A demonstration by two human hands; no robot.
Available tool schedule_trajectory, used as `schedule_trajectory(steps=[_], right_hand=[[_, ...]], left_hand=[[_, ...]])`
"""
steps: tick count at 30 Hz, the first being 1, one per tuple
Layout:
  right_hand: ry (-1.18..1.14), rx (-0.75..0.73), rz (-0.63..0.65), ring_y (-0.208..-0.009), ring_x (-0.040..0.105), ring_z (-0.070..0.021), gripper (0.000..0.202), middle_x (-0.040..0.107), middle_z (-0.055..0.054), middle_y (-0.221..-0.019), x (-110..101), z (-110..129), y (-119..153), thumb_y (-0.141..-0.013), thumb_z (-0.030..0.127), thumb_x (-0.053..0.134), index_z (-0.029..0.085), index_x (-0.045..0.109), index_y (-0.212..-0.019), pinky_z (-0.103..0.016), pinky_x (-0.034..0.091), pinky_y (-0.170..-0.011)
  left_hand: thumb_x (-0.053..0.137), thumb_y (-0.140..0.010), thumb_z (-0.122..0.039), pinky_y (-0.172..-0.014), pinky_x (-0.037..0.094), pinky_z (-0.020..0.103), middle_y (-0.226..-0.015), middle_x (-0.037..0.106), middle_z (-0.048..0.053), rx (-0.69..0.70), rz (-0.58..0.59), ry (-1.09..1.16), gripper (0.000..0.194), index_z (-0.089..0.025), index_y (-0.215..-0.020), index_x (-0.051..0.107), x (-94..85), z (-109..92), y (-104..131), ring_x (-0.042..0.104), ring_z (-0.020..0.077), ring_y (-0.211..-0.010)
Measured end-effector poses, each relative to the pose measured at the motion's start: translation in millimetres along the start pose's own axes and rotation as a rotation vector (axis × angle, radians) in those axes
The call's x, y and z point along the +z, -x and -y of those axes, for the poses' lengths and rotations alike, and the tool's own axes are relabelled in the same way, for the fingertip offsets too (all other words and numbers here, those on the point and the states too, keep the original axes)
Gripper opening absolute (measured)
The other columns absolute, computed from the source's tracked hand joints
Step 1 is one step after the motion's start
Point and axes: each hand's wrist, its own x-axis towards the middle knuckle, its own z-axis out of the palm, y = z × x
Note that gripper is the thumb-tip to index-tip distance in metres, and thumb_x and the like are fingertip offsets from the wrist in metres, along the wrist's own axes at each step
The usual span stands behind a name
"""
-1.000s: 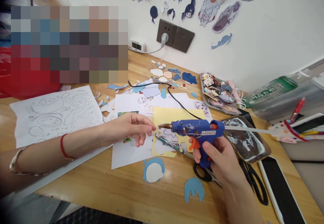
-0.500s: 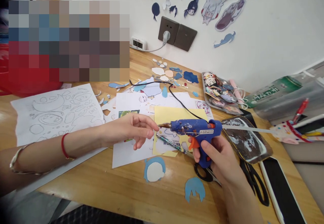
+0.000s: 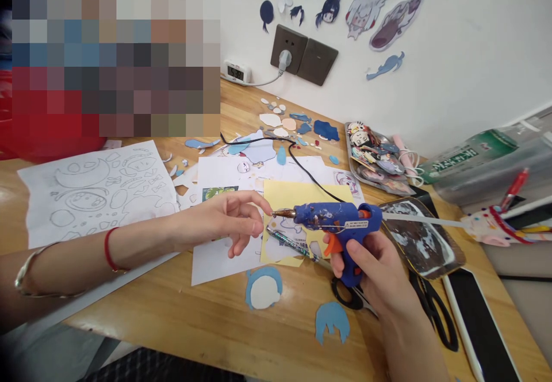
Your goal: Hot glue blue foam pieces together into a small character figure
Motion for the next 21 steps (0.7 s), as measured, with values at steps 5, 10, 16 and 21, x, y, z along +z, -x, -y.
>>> schedule_trajectory(steps=[5,10,16,21], right_hand=[[0.030,-0.017,0.018,-0.046,0.049,-0.0103,0.014,0.063,-0.005,-0.076,-2.6,-1.9,0.0,-0.075,0.033,0.064,0.021,0.064,-0.083,-0.024,0.043,-0.041],[0.037,-0.011,0.038,-0.046,0.047,-0.0090,0.015,0.061,-0.002,-0.077,-4.9,-4.9,-1.2,-0.076,0.036,0.064,0.024,0.063,-0.085,-0.022,0.042,-0.041],[0.003,-0.022,0.025,-0.046,0.046,-0.0091,0.017,0.061,-0.002,-0.075,-4.2,-4.1,-0.4,-0.075,0.035,0.065,0.022,0.063,-0.086,-0.022,0.040,-0.039],[0.012,-0.036,0.017,-0.045,0.046,-0.0095,0.019,0.059,-0.002,-0.069,-5.3,-3.6,-0.8,-0.075,0.035,0.065,0.020,0.063,-0.086,-0.022,0.039,-0.038]], left_hand=[[0.062,-0.076,-0.015,-0.043,0.045,0.018,-0.061,0.058,-0.007,0.013,0.034,-0.031,0.016,-0.020,-0.092,0.060,1.4,-0.5,1.5,0.055,0.0050,-0.044],[0.061,-0.077,-0.013,-0.041,0.044,0.016,-0.058,0.056,-0.007,0.001,0.067,-0.003,0.003,-0.016,-0.080,0.060,1.3,1.9,0.7,0.055,0.0043,-0.043],[0.062,-0.076,-0.013,-0.040,0.044,0.015,-0.053,0.055,-0.007,-0.011,0.055,0.018,0.012,-0.015,-0.071,0.052,0.4,3.1,-0.3,0.055,0.0050,-0.043],[0.063,-0.075,-0.015,-0.037,0.043,0.015,-0.059,0.057,-0.006,0.005,0.017,0.027,0.024,-0.018,-0.069,0.040,0.4,5.7,-2.6,0.055,0.0052,-0.041]])
